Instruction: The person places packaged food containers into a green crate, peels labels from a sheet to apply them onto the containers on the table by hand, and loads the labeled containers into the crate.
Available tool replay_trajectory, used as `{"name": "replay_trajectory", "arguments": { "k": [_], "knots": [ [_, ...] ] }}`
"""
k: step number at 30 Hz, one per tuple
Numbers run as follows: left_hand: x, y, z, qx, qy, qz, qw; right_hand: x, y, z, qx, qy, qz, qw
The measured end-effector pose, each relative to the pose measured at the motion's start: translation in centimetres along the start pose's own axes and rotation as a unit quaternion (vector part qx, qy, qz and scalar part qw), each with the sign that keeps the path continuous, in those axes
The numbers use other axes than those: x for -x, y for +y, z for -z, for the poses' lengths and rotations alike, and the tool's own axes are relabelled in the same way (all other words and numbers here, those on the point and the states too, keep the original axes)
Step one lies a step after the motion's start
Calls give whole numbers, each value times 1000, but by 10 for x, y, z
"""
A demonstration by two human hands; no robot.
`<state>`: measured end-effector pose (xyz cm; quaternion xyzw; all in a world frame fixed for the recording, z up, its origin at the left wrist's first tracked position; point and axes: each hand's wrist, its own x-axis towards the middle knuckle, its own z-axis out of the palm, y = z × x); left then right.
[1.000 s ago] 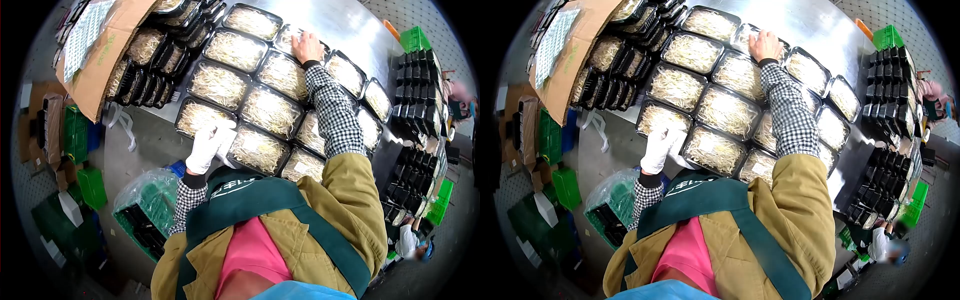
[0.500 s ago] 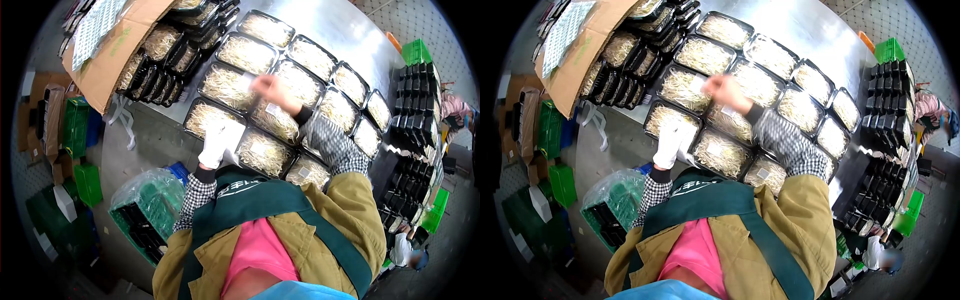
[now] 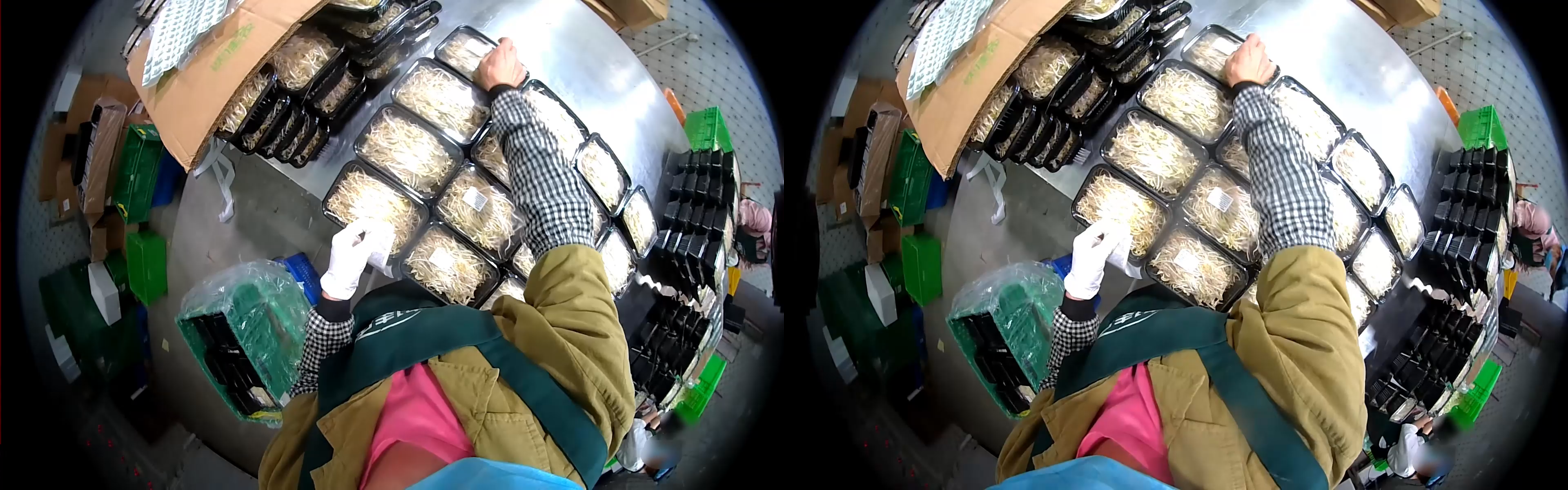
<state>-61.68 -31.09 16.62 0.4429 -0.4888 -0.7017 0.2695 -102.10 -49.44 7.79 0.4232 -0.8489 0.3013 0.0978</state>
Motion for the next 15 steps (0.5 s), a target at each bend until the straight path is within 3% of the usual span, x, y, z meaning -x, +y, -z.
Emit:
{"name": "replay_trajectory", "arguments": {
  "k": [1,2,3,4,5,6,8,9,10,11,13,14,15],
  "knots": [
    [-6,-11,0,-31,17,-23,999,14,-10,18,-7,19,17,1000],
    [-11,-18,-3,-60,35,-46,996,31,-19,28,-43,-41,26,998],
    [-15,-18,-8,-62,64,-59,994,56,-31,46,-187,-249,-40,949],
    [-19,-18,-13,-64,93,-70,991,87,-48,83,-255,-412,66,872],
    [-24,-18,-15,-68,120,-82,987,118,-66,119,-373,-611,-23,698],
    [-29,-29,-15,-26,138,-82,987,148,-82,144,-359,-623,58,693],
    [-33,-25,-11,-249,76,-192,946,194,-92,167,-456,-674,-42,579],
    [-34,-24,-8,-355,45,-243,901,198,-91,173,-488,-629,-54,603],
    [-35,-27,-10,-11,51,-59,997,191,-90,176,-476,-593,-41,648],
    [-31,-28,-13,-24,44,-57,997,177,-88,174,-463,-555,-29,691],
    [-30,-63,10,-68,-30,-31,997,146,-78,148,-325,-456,-38,828],
    [-21,-47,11,-126,-66,-89,986,110,-59,93,-308,-302,-12,902],
    [-12,-28,5,-68,-69,-53,994,96,-63,78,-250,-203,27,947]
  ]
}}
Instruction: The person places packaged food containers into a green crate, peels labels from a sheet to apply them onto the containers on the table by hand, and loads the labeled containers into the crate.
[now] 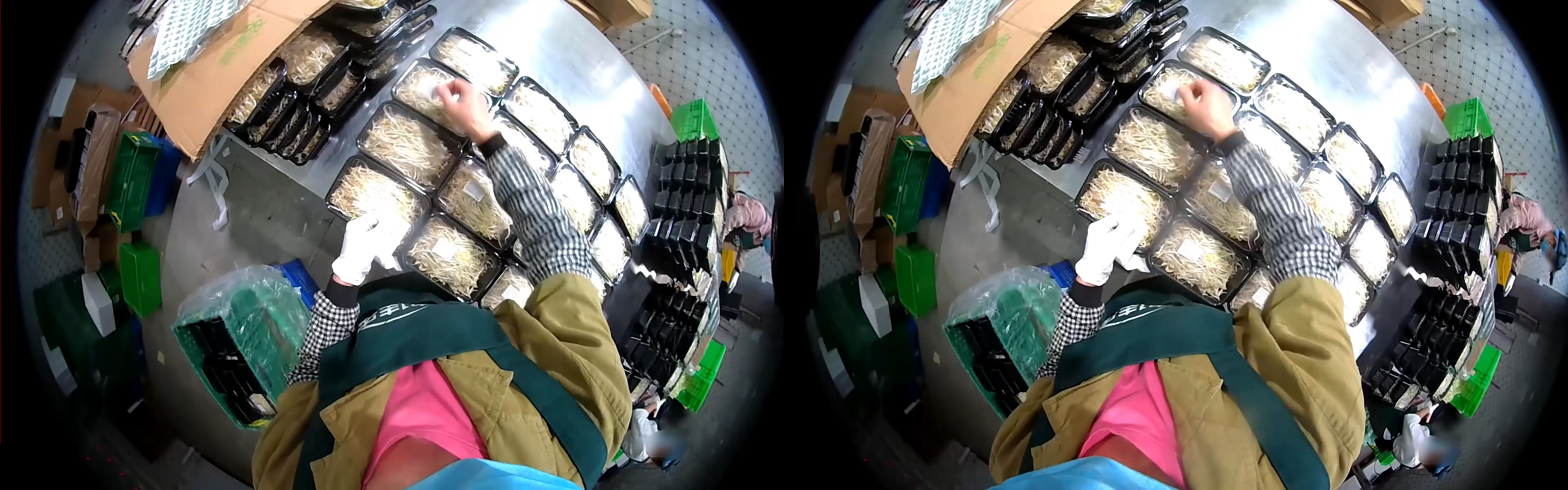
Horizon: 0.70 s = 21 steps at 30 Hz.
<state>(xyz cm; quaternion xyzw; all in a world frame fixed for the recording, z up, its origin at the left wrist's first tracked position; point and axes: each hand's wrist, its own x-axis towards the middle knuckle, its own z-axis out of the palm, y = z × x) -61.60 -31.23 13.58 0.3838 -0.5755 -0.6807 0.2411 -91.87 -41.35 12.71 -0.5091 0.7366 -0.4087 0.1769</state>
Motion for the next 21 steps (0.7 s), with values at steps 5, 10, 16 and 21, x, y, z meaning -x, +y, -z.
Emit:
{"name": "replay_trajectory", "arguments": {
  "k": [5,10,16,21],
  "knots": [
    [16,32,2,153,38,84,984,-26,17,-41,306,75,-13,949],
    [17,22,11,146,62,71,985,11,8,-22,221,113,51,967],
    [1,-13,2,159,120,-2,980,165,-95,-2,-267,-382,-169,868],
    [9,-19,10,159,-52,50,985,148,-63,4,-205,-180,-149,951]
  ]
}}
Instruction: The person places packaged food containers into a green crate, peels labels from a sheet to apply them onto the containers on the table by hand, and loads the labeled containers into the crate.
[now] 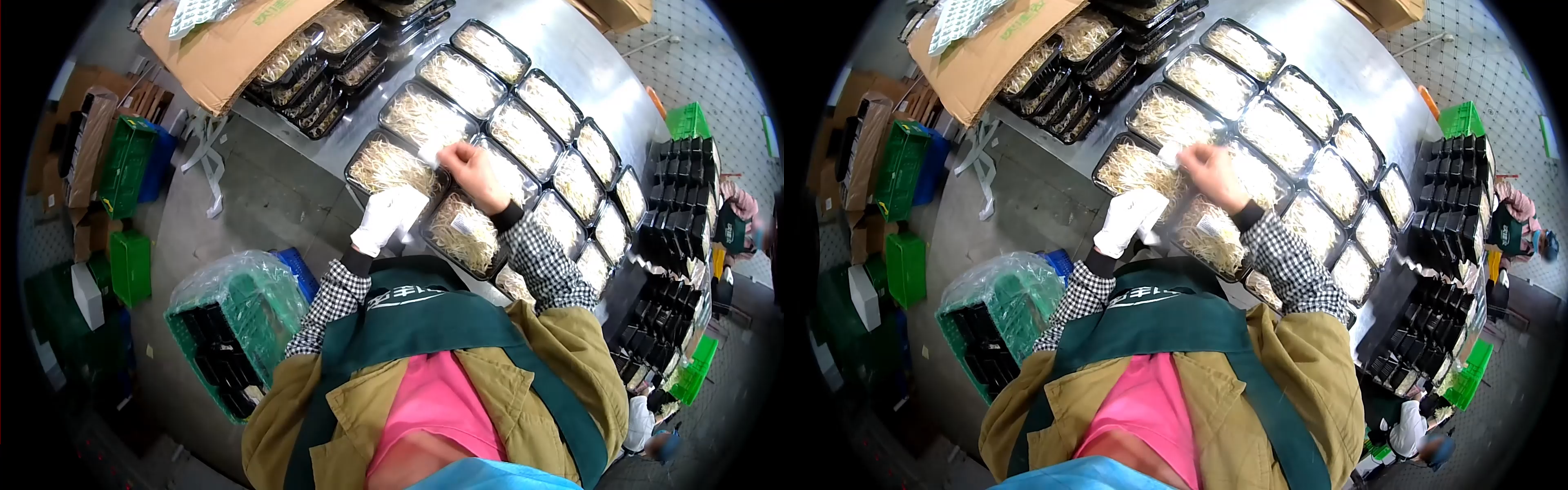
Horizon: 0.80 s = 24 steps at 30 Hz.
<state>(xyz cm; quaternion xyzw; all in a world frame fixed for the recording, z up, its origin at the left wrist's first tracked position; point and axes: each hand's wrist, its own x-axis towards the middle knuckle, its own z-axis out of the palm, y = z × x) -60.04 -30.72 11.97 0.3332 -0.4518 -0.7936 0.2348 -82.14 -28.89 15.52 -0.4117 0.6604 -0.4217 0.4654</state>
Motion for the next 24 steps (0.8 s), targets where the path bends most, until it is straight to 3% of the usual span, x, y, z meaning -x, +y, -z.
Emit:
{"name": "replay_trajectory", "arguments": {
  "k": [1,4,5,7,9,10,13,15,16,17,18,20,24],
  "knots": [
    [5,-3,-5,13,18,-34,999,-17,4,6,42,70,28,996],
    [37,34,12,0,-77,94,993,-71,1,-5,230,203,94,947],
    [47,37,18,24,-50,128,990,-87,7,-17,262,245,126,925],
    [66,42,34,-81,-5,22,996,-100,4,-36,381,276,111,876],
    [84,59,46,7,32,-25,999,-101,14,-46,486,308,167,800],
    [89,72,47,19,72,-9,997,-99,10,-47,472,314,145,811],
    [84,62,67,37,53,-72,995,-95,11,-41,417,340,111,836],
    [73,60,57,9,79,-75,994,-73,11,-45,368,301,160,865],
    [65,59,50,6,92,-76,993,-57,10,-50,270,199,162,928],
    [59,56,45,3,107,-73,992,-19,-39,-61,114,21,-42,992],
    [58,61,38,13,120,-19,992,-1,-37,-69,82,-106,-30,990],
    [46,32,41,-18,125,-82,989,38,-40,-96,-107,-194,-48,974],
    [51,34,45,-15,48,-35,998,35,-25,-81,37,3,18,999]
  ]
}}
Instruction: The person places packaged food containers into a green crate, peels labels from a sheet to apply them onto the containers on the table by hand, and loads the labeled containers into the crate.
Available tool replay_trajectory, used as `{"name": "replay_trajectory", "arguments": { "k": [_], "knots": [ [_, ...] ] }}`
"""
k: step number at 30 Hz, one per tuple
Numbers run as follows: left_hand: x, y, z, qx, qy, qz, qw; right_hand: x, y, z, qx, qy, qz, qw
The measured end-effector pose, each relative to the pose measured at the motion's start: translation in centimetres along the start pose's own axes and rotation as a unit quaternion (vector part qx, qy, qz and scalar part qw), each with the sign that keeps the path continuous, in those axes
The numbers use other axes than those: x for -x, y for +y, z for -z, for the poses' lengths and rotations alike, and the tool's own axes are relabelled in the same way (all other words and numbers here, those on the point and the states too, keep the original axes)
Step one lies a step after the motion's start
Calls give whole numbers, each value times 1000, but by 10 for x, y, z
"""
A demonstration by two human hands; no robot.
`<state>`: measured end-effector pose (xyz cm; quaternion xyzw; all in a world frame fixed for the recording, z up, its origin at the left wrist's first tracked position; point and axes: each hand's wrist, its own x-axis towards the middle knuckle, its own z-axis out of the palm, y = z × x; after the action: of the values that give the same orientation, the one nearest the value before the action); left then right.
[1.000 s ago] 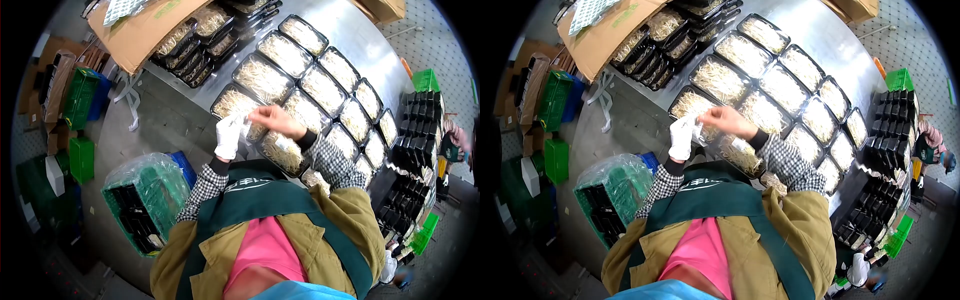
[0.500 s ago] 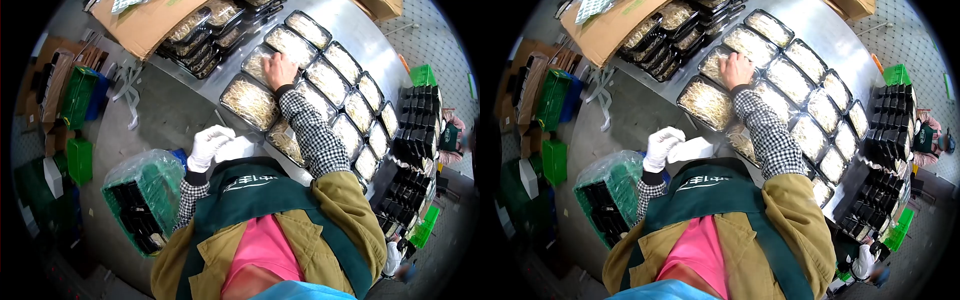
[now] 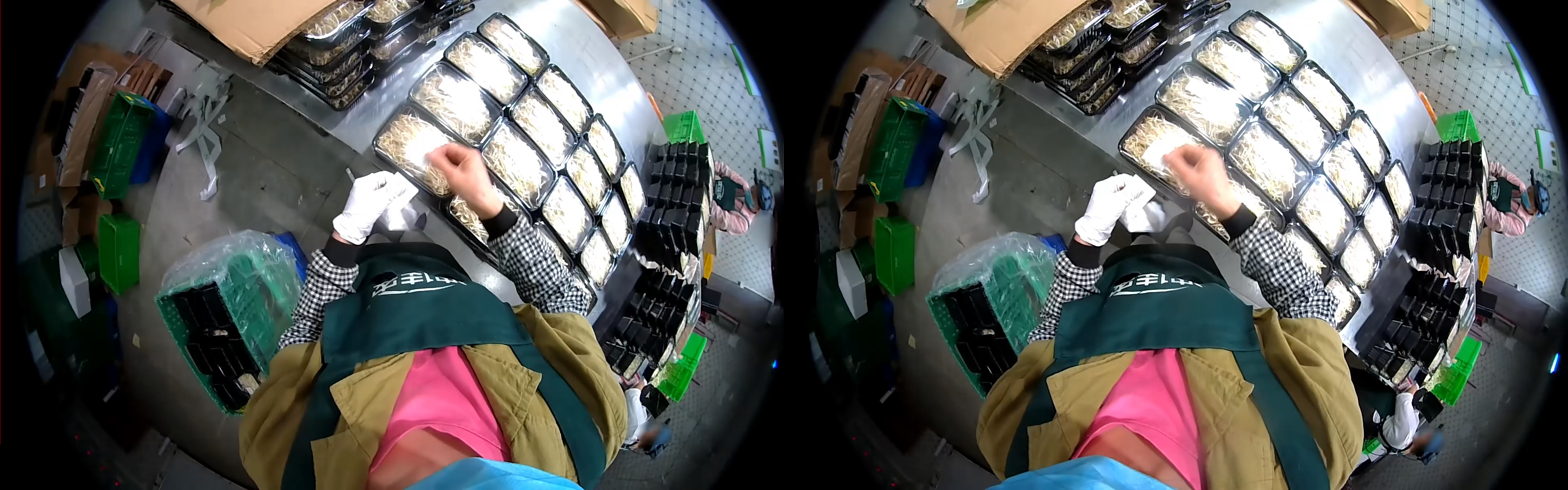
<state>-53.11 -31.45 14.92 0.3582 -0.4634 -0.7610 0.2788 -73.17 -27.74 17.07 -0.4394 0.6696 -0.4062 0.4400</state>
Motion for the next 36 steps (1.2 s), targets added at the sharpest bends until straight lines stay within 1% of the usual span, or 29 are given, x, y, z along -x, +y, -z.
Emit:
{"name": "replay_trajectory", "arguments": {
  "k": [1,2,3,5,6,7,9,10,12,13,15,16,18,19,20,21,22,23,24,25,26,27,28,29,30,31,33,35,36],
  "knots": [
    [3,-1,4,5,-25,17,1000,-10,3,7,56,48,-21,997],
    [5,-4,16,-19,-53,29,998,-21,7,5,113,82,12,990],
    [6,-4,19,29,-30,47,998,-31,12,-1,169,116,45,978],
    [10,-3,27,124,16,84,989,-46,22,-26,268,185,51,944],
    [7,-16,39,160,24,67,985,-46,21,-32,392,213,112,888],
    [5,-16,42,157,58,65,984,-49,27,-39,421,243,133,864],
    [-2,-36,60,99,88,45,990,-48,32,-43,470,247,139,836],
    [-8,-51,73,80,84,54,992,-46,30,-43,449,251,129,848],
    [-24,-77,82,76,134,30,988,-42,22,-38,417,242,106,870],
    [-30,-83,85,70,153,13,986,-44,27,-34,429,245,113,862],
    [-52,-104,88,52,212,44,975,-34,30,-20,348,193,48,916],
    [-60,-106,86,35,233,23,972,-23,31,-18,313,228,80,919],
    [-71,-107,78,-3,252,-41,967,-5,34,-6,268,228,115,929],
    [-77,-99,73,-149,317,28,936,3,34,-1,244,227,129,934],
    [-106,-142,80,72,365,-34,928,10,32,4,232,205,116,944],
    [-106,-155,85,-80,351,-17,933,17,29,9,220,183,103,953],
    [-105,-167,88,-230,341,-5,911,23,27,14,225,172,91,955],
    [-112,-194,103,-185,345,-6,920,29,29,20,237,159,113,952],
    [-118,-221,116,-139,350,-7,926,31,39,27,262,148,168,939],
    [-116,-202,116,-240,346,-24,907,37,37,30,195,134,142,961],
    [-114,-180,113,-338,346,-41,874,43,34,36,207,129,126,962],
    [-77,-83,79,-233,395,0,889,48,33,42,203,127,110,965],
    [-99,-86,114,-265,451,-95,847,53,33,45,181,150,132,963],
    [-102,-43,130,-324,485,-160,797,59,23,51,201,156,117,960],
    [-113,-1,131,-247,593,-361,676,63,13,57,218,159,107,957],
    [-112,60,135,-180,572,-435,672,65,14,61,204,170,106,958],
    [-114,170,146,-215,543,-553,594,67,19,68,196,194,122,954],
    [-131,250,151,-313,544,-527,573,67,18,73,195,195,124,953],
    [-144,277,157,-417,572,-426,563,67,17,74,189,197,117,955]
  ]
}}
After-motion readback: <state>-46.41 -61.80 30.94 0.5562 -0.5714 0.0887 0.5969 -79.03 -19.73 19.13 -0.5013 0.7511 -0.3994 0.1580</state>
